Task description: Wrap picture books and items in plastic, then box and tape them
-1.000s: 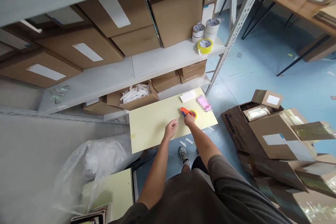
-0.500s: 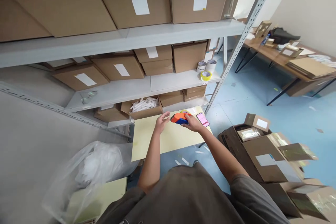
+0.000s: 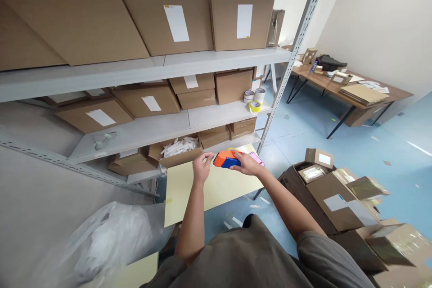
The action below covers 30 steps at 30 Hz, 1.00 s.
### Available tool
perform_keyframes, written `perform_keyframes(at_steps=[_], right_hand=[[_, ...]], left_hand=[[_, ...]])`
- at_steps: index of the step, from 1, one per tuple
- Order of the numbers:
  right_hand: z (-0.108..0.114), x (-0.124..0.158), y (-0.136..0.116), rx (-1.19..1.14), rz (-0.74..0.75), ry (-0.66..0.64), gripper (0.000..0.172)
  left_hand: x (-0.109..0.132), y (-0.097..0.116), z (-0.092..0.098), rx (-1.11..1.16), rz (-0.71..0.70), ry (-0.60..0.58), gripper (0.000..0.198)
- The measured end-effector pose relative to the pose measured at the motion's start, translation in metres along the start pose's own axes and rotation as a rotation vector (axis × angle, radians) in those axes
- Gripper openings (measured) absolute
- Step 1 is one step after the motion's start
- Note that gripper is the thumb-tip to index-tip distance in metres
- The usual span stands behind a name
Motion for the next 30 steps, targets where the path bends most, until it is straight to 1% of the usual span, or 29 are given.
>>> perform_keyframes(at_steps=[2, 5, 6, 10, 12, 14, 17, 20, 21, 23, 24, 25, 26, 27, 29, 30], right_hand=[[0.002, 0.003, 0.000, -0.008, 0.014, 0.019, 0.051], [0.006, 0.000, 0.012, -0.018, -0.004, 0.006, 0.049], [0.007, -0.003, 0.018, -0.021, -0.018, 0.003, 0.050], [0.017, -0.022, 0.042, -0.058, -0.033, 0.042, 0.059], [0.024, -0.035, 0.049, -0.054, -0.006, 0.086, 0.059], [0.031, -0.050, 0.053, -0.017, 0.018, 0.128, 0.054], [0.040, -0.079, 0.056, 0.052, 0.047, 0.193, 0.042], [0.049, -0.113, 0.060, 0.120, 0.045, 0.290, 0.032], [0.053, -0.126, 0.062, 0.141, 0.037, 0.318, 0.032], [0.061, -0.151, 0.069, 0.177, 0.014, 0.351, 0.032], [0.066, -0.164, 0.073, 0.194, 0.001, 0.349, 0.032], [0.070, -0.178, 0.078, 0.210, -0.017, 0.342, 0.031], [0.074, -0.191, 0.082, 0.226, -0.030, 0.323, 0.031], [0.077, -0.206, 0.088, 0.237, -0.044, 0.300, 0.031], [0.083, -0.235, 0.097, 0.247, -0.080, 0.262, 0.033], [0.085, -0.250, 0.102, 0.255, -0.098, 0.249, 0.035]], left_hand=[[0.004, 0.005, -0.002, -0.064, -0.028, 0.053, 0.036], [0.002, 0.007, -0.002, -0.146, -0.083, 0.133, 0.041], [-0.003, 0.006, -0.001, -0.149, -0.099, 0.132, 0.041], [-0.034, 0.004, -0.002, -0.077, -0.120, 0.013, 0.035], [-0.052, 0.004, -0.005, -0.081, -0.095, 0.027, 0.035], [-0.066, 0.004, -0.012, -0.110, -0.076, 0.066, 0.039], [-0.076, 0.001, -0.032, -0.156, -0.044, 0.132, 0.044], [-0.080, -0.012, -0.052, -0.179, 0.034, 0.229, 0.048], [-0.081, -0.018, -0.056, -0.163, 0.060, 0.268, 0.058], [-0.085, -0.031, -0.058, -0.130, 0.120, 0.362, 0.080], [-0.088, -0.036, -0.056, -0.122, 0.148, 0.406, 0.087], [-0.090, -0.041, -0.052, -0.123, 0.174, 0.440, 0.088], [-0.093, -0.044, -0.048, -0.133, 0.195, 0.456, 0.082], [-0.096, -0.046, -0.044, -0.146, 0.211, 0.457, 0.071], [-0.101, -0.048, -0.038, -0.173, 0.227, 0.423, 0.047], [-0.103, -0.049, -0.036, -0.185, 0.229, 0.398, 0.038]])
Point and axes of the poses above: each hand's wrist, its own x-axis away from the middle knuckle, its own z-axis out of the back of the hand, y = z × x, the point moved 3 cm from there along -x, towards the middle knuckle, and after that the axes turned 15 degrees about -z, right-handed, at the moved point
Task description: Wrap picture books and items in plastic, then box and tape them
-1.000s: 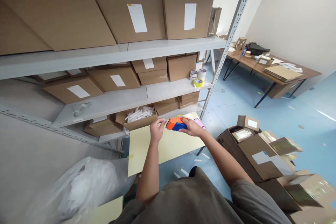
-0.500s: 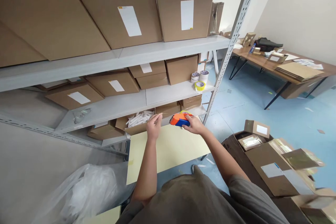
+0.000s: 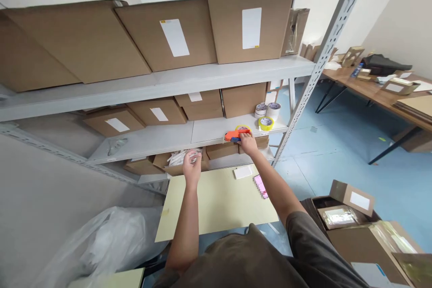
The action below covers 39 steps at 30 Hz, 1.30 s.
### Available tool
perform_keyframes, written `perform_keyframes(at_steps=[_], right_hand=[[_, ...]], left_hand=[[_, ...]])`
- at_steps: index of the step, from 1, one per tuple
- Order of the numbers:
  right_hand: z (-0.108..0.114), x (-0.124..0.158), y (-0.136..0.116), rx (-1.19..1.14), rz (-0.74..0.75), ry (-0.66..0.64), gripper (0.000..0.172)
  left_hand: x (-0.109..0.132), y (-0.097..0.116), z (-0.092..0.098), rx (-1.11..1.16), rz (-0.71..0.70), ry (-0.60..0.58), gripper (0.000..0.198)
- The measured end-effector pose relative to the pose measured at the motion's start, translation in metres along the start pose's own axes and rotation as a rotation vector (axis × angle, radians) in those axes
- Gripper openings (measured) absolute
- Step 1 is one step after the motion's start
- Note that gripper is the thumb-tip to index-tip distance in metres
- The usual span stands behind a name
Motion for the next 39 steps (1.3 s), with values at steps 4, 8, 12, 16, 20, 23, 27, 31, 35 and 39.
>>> perform_keyframes(at_steps=[4, 8, 12, 16, 20, 23, 27, 31, 35, 39], right_hand=[[-0.013, -0.057, 0.005, 0.053, -0.044, -0.038, 0.041], [-0.030, -0.094, 0.007, 0.069, -0.057, -0.083, 0.045], [-0.041, -0.095, 0.008, -0.003, -0.059, 0.032, 0.046], [-0.047, -0.069, -0.003, -0.183, 0.010, 0.171, 0.048], [-0.067, -0.028, -0.033, -0.332, 0.184, 0.127, 0.051], [-0.104, 0.016, -0.059, -0.387, 0.279, 0.017, 0.050], [-0.174, 0.090, -0.097, -0.491, 0.389, -0.199, 0.039], [-0.220, 0.154, -0.151, -0.611, 0.493, -0.324, 0.046], [-0.232, 0.204, -0.237, -0.654, 0.672, -0.435, 0.050], [-0.239, 0.273, -0.320, -0.664, 0.800, -0.540, 0.054]], left_hand=[[-0.003, -0.004, -0.001, -0.025, -0.027, -0.076, 0.032], [0.003, -0.015, 0.003, -0.060, -0.008, -0.073, 0.036], [0.016, -0.021, 0.013, -0.115, 0.050, -0.087, 0.034], [0.028, -0.023, 0.025, -0.167, 0.109, -0.111, 0.032], [0.046, -0.030, 0.049, -0.198, 0.140, -0.091, 0.027], [0.070, -0.039, 0.075, -0.257, 0.150, -0.082, 0.031], [0.117, -0.047, 0.114, -0.314, 0.192, -0.228, 0.033], [0.166, -0.039, 0.171, -0.413, 0.250, -0.199, 0.041], [0.222, -0.027, 0.247, -0.503, 0.330, -0.035, 0.045], [0.292, -0.027, 0.324, -0.565, 0.409, 0.170, 0.041]])
Point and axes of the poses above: each hand's wrist, its own x-axis away from the middle knuckle, its own z-axis out of the back of the hand, y = z × x, the point moved 3 cm from there along -x, towards the middle knuckle, and after that the axes turned 15 degrees about -z, right-handed, at the moved point
